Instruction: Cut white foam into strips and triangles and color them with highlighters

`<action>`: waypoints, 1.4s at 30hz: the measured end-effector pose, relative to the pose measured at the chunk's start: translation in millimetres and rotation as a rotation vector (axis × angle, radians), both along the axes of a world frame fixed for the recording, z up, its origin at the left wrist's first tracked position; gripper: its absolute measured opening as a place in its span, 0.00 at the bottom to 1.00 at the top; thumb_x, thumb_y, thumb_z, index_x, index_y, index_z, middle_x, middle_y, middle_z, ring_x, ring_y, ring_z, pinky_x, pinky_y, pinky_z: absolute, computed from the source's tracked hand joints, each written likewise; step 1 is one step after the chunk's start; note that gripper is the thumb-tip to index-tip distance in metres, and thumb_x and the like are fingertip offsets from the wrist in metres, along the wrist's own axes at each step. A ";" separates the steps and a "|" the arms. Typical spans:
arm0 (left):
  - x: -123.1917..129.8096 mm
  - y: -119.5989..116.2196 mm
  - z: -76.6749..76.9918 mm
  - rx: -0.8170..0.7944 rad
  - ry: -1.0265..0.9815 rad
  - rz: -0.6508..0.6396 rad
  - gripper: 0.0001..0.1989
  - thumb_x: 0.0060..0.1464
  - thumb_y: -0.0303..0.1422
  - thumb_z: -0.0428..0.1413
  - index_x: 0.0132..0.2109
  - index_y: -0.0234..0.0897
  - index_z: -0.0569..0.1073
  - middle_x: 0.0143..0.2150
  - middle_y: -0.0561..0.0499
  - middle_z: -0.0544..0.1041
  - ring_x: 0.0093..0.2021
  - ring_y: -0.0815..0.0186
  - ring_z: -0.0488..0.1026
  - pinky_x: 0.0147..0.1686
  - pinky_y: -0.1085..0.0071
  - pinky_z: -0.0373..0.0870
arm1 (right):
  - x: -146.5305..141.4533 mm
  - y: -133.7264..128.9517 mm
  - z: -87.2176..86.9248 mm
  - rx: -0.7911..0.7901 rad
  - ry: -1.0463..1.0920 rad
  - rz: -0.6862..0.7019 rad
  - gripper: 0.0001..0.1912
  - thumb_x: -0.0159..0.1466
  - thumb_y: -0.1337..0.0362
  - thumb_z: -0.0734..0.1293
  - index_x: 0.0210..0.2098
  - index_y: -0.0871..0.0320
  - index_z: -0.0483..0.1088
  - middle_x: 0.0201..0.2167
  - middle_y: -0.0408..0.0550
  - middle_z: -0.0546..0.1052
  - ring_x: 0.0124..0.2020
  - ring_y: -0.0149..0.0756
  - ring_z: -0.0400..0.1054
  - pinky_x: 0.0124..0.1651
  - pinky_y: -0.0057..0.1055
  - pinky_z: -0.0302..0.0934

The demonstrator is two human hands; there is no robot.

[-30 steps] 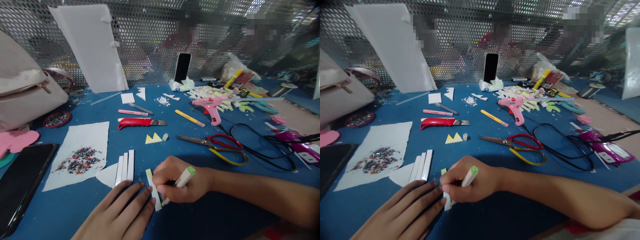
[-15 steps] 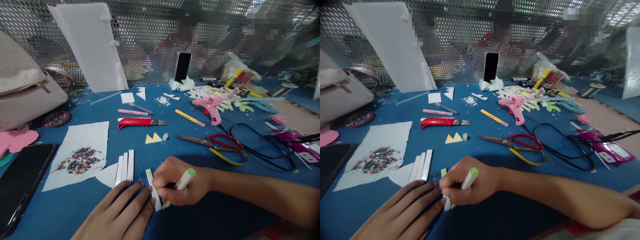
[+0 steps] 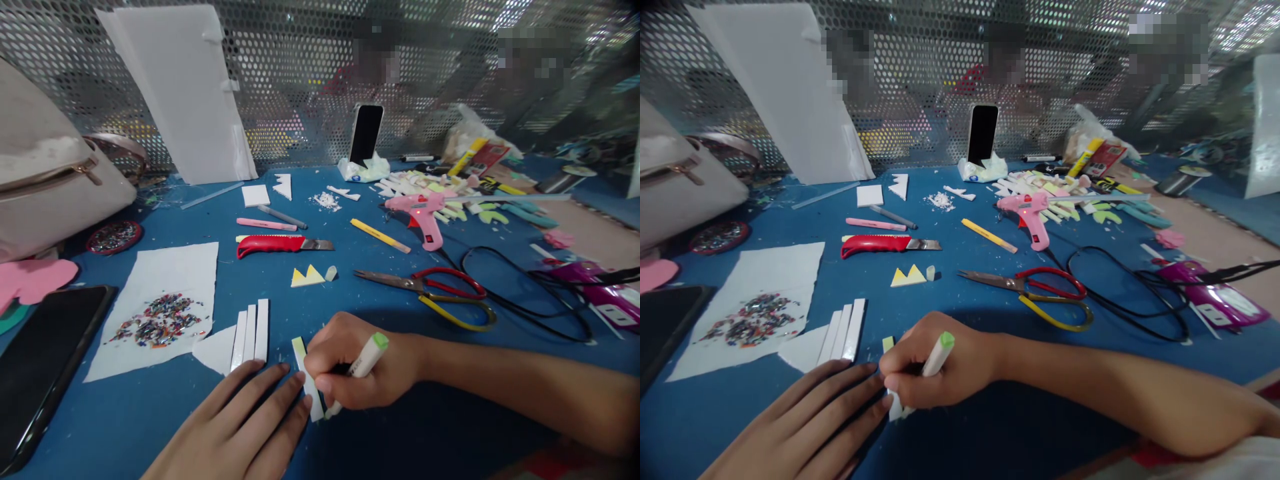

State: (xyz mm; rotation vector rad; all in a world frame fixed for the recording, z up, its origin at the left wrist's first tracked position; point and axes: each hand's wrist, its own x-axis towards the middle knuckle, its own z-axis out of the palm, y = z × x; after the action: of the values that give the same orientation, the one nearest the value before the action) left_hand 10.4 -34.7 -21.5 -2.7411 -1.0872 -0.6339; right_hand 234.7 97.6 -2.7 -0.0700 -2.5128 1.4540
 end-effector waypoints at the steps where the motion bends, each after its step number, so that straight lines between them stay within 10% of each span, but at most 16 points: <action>1: -0.2 -0.4 -0.2 -0.002 -0.004 0.006 0.15 0.71 0.41 0.51 0.56 0.43 0.77 0.57 0.56 0.78 0.60 0.62 0.69 0.71 0.61 0.46 | -0.1 -0.2 0.1 0.010 -0.004 -0.004 0.16 0.69 0.63 0.59 0.25 0.56 0.55 0.21 0.38 0.60 0.24 0.27 0.56 0.29 0.24 0.52; 42: 2.4 2.6 0.0 0.004 -0.027 0.008 0.16 0.72 0.41 0.49 0.57 0.43 0.76 0.58 0.56 0.77 0.58 0.62 0.71 0.70 0.61 0.48 | -3.6 -3.4 13.2 0.010 -0.030 -0.303 0.17 0.68 0.65 0.57 0.23 0.56 0.51 0.19 0.37 0.57 0.21 0.26 0.50 0.28 0.26 0.48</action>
State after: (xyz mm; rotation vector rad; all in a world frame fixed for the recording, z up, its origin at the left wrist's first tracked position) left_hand 12.8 -32.1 -21.4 -2.7307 -1.1011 -0.6732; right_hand 231.0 94.2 10.5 -0.4523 -2.4022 1.3258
